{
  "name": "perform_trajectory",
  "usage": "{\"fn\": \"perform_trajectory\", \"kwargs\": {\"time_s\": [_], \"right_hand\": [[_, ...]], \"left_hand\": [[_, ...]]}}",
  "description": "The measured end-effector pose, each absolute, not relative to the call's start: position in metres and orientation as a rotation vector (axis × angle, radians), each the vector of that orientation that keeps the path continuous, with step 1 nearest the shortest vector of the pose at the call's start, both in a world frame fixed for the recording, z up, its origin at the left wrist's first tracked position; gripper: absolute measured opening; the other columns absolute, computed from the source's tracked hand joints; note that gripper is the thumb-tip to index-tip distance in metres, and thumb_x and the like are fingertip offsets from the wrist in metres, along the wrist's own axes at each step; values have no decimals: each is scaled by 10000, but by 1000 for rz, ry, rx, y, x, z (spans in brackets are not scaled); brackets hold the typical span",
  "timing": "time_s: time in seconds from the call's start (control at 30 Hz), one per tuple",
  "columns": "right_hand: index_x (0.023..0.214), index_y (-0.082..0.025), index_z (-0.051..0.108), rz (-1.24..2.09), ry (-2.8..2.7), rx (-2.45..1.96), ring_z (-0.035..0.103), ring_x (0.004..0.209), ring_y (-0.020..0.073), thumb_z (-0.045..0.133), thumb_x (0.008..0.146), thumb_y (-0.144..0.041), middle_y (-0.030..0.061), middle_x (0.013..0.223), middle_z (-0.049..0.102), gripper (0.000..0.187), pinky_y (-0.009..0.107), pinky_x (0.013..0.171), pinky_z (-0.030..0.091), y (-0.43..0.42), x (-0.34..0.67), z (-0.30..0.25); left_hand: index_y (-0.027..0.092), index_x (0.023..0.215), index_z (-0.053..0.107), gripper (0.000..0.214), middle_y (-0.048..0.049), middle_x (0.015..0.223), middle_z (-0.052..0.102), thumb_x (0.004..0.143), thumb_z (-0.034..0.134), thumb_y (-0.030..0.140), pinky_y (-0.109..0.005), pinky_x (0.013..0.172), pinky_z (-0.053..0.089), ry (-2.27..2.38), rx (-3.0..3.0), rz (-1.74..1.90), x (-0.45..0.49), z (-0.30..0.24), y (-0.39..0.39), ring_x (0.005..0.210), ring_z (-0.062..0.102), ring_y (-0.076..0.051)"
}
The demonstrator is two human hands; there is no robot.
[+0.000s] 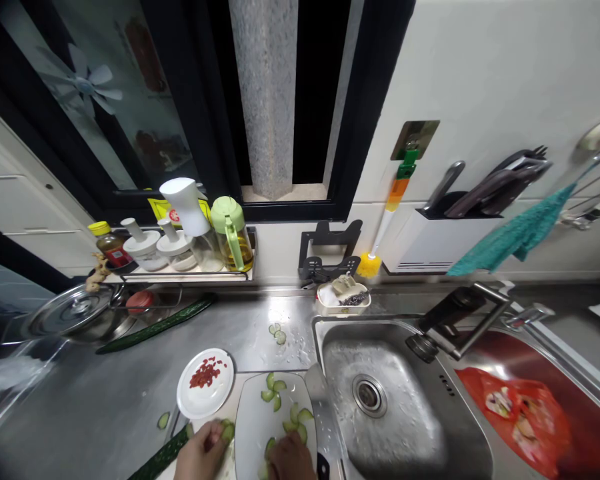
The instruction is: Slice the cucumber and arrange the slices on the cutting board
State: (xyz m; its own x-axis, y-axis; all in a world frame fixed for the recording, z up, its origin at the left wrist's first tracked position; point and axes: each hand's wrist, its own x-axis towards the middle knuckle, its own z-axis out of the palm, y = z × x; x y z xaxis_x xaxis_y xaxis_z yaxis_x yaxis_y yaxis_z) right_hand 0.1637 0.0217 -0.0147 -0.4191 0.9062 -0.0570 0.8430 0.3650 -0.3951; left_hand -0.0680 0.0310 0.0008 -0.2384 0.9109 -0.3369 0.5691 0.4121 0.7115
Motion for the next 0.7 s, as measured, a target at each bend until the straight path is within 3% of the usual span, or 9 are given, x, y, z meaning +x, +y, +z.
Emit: {"fn": "perform_trajectory", "kwargs": {"time_s": [0.13, 0.23, 0.4, 0.57, 0.7], "right_hand": [[973, -214, 668, 902, -2184, -1554, 576, 949, 227, 524, 686, -124, 53, 959, 692, 333, 355, 916, 412, 38, 135, 11], [1030, -217, 669, 1027, -2005, -1470, 563, 1013, 231, 531, 657, -115, 55, 1024, 690, 411, 370, 954, 381, 48, 114, 29], [707, -203, 644, 1205, -1781, -1572, 603, 887, 210, 564, 713, -180, 25, 781, 686, 83, 340, 866, 407, 61, 97, 41], [709, -200, 639, 1298, -1658, -1583, 605, 832, 200, 590, 711, -208, 26, 779, 668, 50, 314, 778, 430, 67, 102, 51], [715, -199, 675, 1335, -1650, -1517, 620, 823, 198, 604, 707, -219, 29, 786, 684, 74, 317, 780, 438, 67, 108, 60]], "left_hand": [[214, 634, 558, 370, 57, 559, 474, 656, 594, 581, -215, 587, 364, 1771, 1113, 740, -66, -2, 29, 554, 440, -106], [199, 613, 556, 522, 62, 544, 469, 544, 673, 703, -216, 569, 344, 1608, 916, 862, -60, 0, 30, 542, 406, -87], [161, 644, 599, 558, 74, 515, 493, 458, 800, 646, -191, 534, 304, 1353, 638, 914, -59, 4, 34, 502, 399, -44], [171, 747, 596, 551, 97, 468, 454, 531, 780, 644, -158, 414, 235, 1230, 312, 801, -58, 17, 38, 388, 367, -20], [156, 830, 590, 412, 32, 565, 578, 684, 762, 500, -136, 411, 318, 1166, 62, 701, -49, 36, 43, 419, 502, -36]]}}
